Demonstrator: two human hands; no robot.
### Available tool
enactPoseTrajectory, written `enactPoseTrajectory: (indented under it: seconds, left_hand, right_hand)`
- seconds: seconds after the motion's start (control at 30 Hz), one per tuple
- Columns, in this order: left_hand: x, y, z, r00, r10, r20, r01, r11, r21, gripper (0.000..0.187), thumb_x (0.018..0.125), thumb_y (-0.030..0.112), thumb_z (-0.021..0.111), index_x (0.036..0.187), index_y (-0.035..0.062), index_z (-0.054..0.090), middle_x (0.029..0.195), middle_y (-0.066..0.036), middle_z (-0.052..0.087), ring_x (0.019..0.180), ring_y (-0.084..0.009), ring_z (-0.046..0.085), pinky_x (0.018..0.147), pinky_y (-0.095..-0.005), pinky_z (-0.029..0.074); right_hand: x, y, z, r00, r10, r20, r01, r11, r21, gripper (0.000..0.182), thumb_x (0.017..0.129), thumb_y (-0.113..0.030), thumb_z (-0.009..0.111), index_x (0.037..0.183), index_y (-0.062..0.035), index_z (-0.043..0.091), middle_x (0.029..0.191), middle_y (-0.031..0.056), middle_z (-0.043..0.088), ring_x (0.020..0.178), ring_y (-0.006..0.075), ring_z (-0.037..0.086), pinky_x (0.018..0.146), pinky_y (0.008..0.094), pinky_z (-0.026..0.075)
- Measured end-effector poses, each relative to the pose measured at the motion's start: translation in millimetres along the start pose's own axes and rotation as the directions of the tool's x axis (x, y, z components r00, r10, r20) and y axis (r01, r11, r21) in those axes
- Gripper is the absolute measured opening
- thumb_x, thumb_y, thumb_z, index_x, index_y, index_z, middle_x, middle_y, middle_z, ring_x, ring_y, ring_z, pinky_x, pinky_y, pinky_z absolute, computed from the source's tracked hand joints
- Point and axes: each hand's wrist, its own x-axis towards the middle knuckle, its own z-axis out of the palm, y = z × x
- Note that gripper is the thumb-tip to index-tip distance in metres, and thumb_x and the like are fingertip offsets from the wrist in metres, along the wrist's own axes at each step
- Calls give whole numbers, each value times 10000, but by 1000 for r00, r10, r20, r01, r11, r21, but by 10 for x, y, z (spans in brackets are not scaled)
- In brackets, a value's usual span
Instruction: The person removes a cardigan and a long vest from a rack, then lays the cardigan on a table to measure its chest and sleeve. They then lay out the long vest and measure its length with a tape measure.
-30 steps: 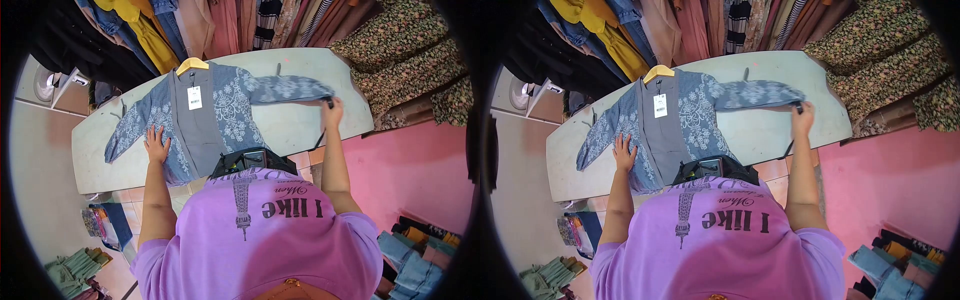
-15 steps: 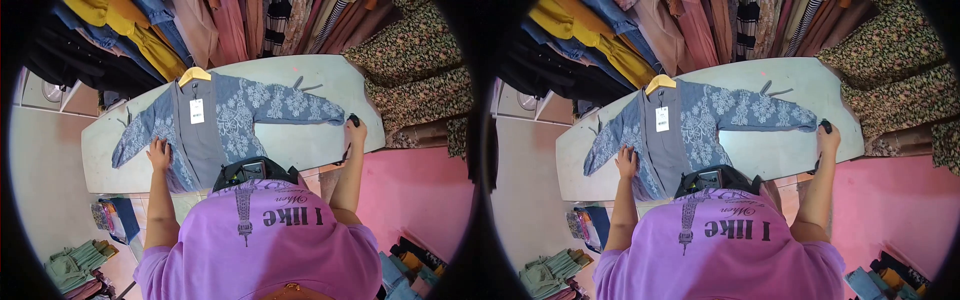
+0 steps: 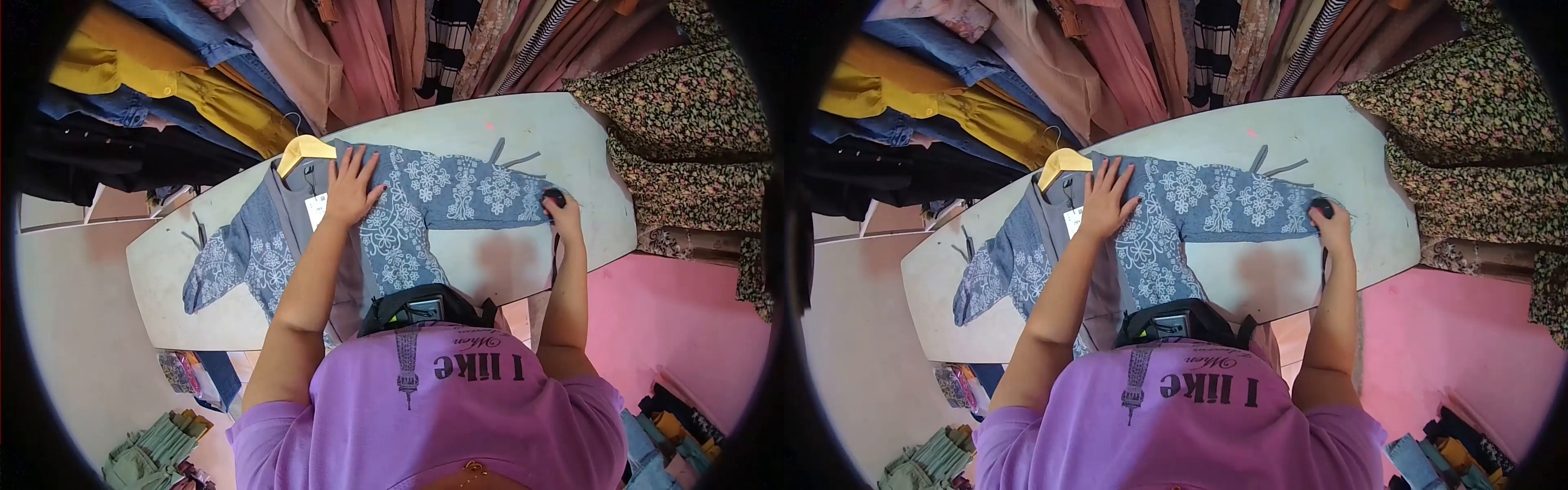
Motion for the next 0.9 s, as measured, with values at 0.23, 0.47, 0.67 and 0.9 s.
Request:
enactPoseTrajectory:
  seconds: [0.23,0.47,0.67,0.9]
  left_hand:
    - [-37,-132,110,998,-49,24,48,998,51,712,783,497,601,1407,249,361,1502,-71,231,1390,-290,187,1046,-631,151]
    - [-18,73,-49,997,-71,-18,70,996,-60,586,827,359,610,1363,198,434,1483,-94,270,1387,-314,188,1063,-620,102]
    - [-153,238,-109,996,-82,-41,78,992,-99,549,841,280,601,1352,153,444,1472,-108,289,1382,-328,200,1071,-601,92]
    - [-281,225,30,995,-98,-7,98,994,-46,545,851,322,583,1356,173,444,1462,-131,299,1368,-337,225,1061,-606,118]
  right_hand:
    - [-68,116,-157,977,165,-133,-106,923,370,274,821,-94,639,1059,41,631,859,78,648,625,126,575,632,226,445]
    - [-188,-301,-99,972,206,-111,-177,958,225,285,836,-104,638,1090,25,622,876,67,655,628,95,575,549,216,445]
    - [-208,-430,-59,991,119,-58,-87,917,390,333,847,-107,628,1160,0,589,888,51,663,601,70,568,492,182,424]
    - [-205,-676,64,996,78,41,-87,953,289,313,848,-138,634,1132,-13,589,883,44,663,596,59,562,454,176,383]
